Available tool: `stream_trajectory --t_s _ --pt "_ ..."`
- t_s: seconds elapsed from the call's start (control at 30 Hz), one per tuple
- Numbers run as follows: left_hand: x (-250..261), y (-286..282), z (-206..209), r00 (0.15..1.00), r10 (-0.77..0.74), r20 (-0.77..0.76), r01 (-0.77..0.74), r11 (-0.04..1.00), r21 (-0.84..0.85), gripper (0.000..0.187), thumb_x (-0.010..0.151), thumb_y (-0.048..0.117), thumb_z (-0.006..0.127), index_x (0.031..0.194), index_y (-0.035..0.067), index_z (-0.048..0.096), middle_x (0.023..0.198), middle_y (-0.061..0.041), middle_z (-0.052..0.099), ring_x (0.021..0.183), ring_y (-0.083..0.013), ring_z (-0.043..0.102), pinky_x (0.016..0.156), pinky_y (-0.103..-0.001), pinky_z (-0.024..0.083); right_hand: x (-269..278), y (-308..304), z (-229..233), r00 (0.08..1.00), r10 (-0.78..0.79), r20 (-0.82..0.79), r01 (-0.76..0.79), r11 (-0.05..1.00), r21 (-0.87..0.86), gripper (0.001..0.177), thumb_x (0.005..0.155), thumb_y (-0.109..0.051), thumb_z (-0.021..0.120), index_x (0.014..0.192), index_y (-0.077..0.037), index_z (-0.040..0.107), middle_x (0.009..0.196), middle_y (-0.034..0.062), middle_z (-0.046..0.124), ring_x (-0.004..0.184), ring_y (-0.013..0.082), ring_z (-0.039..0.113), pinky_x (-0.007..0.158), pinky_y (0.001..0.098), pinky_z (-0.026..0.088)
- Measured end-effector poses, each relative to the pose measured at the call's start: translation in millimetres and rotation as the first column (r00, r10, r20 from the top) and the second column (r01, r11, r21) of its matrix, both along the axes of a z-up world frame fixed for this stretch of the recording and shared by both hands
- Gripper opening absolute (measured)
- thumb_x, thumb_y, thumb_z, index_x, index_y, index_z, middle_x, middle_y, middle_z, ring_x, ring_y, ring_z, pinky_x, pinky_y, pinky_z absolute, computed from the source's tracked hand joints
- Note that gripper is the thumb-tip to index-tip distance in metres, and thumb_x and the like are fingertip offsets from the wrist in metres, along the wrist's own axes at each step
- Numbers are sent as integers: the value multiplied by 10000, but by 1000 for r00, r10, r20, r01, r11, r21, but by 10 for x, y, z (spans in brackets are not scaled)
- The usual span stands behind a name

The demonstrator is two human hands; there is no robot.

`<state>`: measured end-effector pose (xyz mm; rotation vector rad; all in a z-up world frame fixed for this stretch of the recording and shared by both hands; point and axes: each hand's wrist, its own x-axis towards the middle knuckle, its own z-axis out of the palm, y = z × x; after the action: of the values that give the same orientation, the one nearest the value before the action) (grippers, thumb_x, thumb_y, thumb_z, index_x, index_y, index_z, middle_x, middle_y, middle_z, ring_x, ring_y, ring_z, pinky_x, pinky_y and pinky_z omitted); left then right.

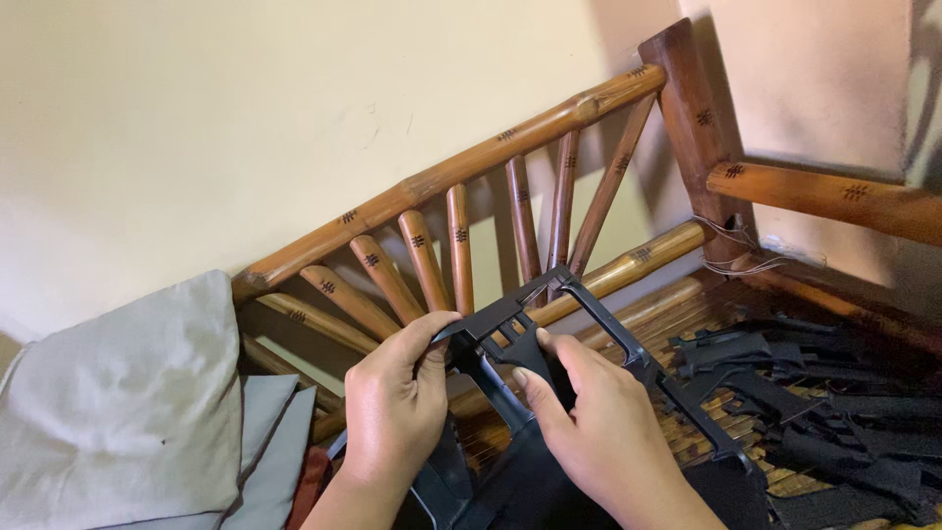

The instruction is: The person assembles a black plastic three-tier shelf by snapping together side supports and shelves. They wipe the surfaces with a cloth during assembly and stack the completed unit on a bamboo bench.

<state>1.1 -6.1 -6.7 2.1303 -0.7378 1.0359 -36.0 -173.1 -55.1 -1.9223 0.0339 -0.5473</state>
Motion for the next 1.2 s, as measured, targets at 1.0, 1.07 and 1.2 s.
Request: stream_trajectory --t_s 1.0,1.07,1.2 --pt "811 -158 346 458 263 -850 307 850 428 638 975 664 150 1552 478 347 1320 -135 717 1314 -229 631 1131 -366 404 2 57 -85 978 182 -100 -182 983 14 509 882 -567 623 1140 -135 701 659 173 726 650 325 757 647 413 566" --pt "829 -204 285 540 215 -813 330 835 441 621 983 618 148 1576 486 276 1385 -75 665 1342 -205 586 1135 -362 386 -6 48 -76 979 174 -105 -172 985 27 519 865 -564 631 1155 -139 700 637 184 703 606 342 730 615 422 549" --pt "820 -183 173 437 -53 -898 419 895 151 603 1022 519 275 1617 423 255 1433 -123 629 1304 -286 560 1108 -372 415 8 74 -73 983 147 -113 -150 989 -20 537 861 -573 643 1178 -141 677 622 190 699 609 324 743 600 424 548"
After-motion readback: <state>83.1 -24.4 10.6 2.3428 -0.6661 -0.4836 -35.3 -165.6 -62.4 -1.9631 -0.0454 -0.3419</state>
